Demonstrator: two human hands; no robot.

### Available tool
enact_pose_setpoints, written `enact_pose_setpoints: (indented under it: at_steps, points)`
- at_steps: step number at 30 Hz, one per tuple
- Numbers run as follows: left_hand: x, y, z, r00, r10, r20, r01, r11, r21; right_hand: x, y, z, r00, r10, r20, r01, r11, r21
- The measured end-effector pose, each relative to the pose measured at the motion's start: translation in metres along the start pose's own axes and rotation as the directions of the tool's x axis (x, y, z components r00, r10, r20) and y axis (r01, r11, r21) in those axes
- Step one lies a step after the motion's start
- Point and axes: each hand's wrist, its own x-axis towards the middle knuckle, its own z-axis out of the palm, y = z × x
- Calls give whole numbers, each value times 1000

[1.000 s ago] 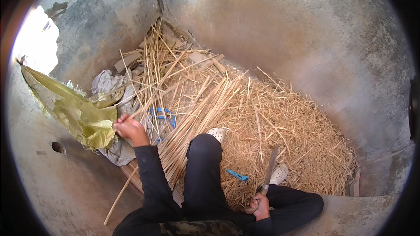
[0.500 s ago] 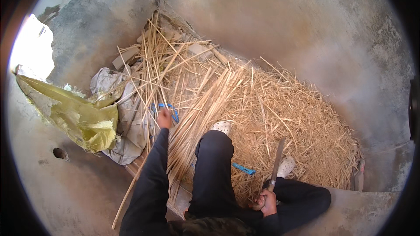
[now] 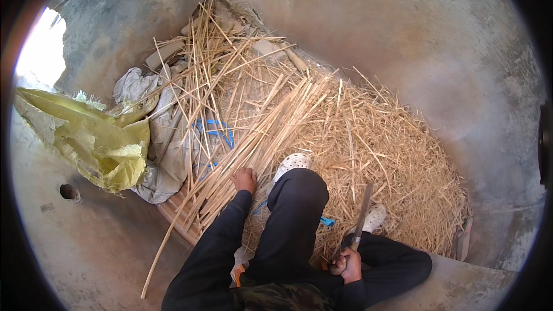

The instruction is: The person sits cross-legged on a concrete floor and uses a knife to split long bamboo poles into thin strips. They hold the pole with one hand and use the knife to shave and split the bamboo, creating a pile of thin strips.

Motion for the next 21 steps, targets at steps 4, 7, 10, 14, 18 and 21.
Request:
enact_pose_setpoints:
  at_steps: [4,7,10,14,18,21]
  points:
    - [4,-10,5,999,33,-14,-34,999,-31,0,-3,5,1000,8,-23,-9,1000,-14]
    - [10,-16,4,999,53,8,-53,998,-43,4,1,0,1000,7,-26,-8,1000,-24]
    - [15,-25,4,994,28,-101,-54,962,-269,7,1,0,1000,23,-2,-23,999,-26]
    - [29,-25,-16,996,75,-50,-89,724,-684,8,2,-1,1000,4,17,-4,1000,-5]
    - [30,18,-79,998,66,-2,-41,607,-794,5,2,-2,1000,-14,20,14,1000,4]
    - [33,31,-113,997,62,34,-13,634,-773,5,2,1,998,-27,53,27,1000,-8]
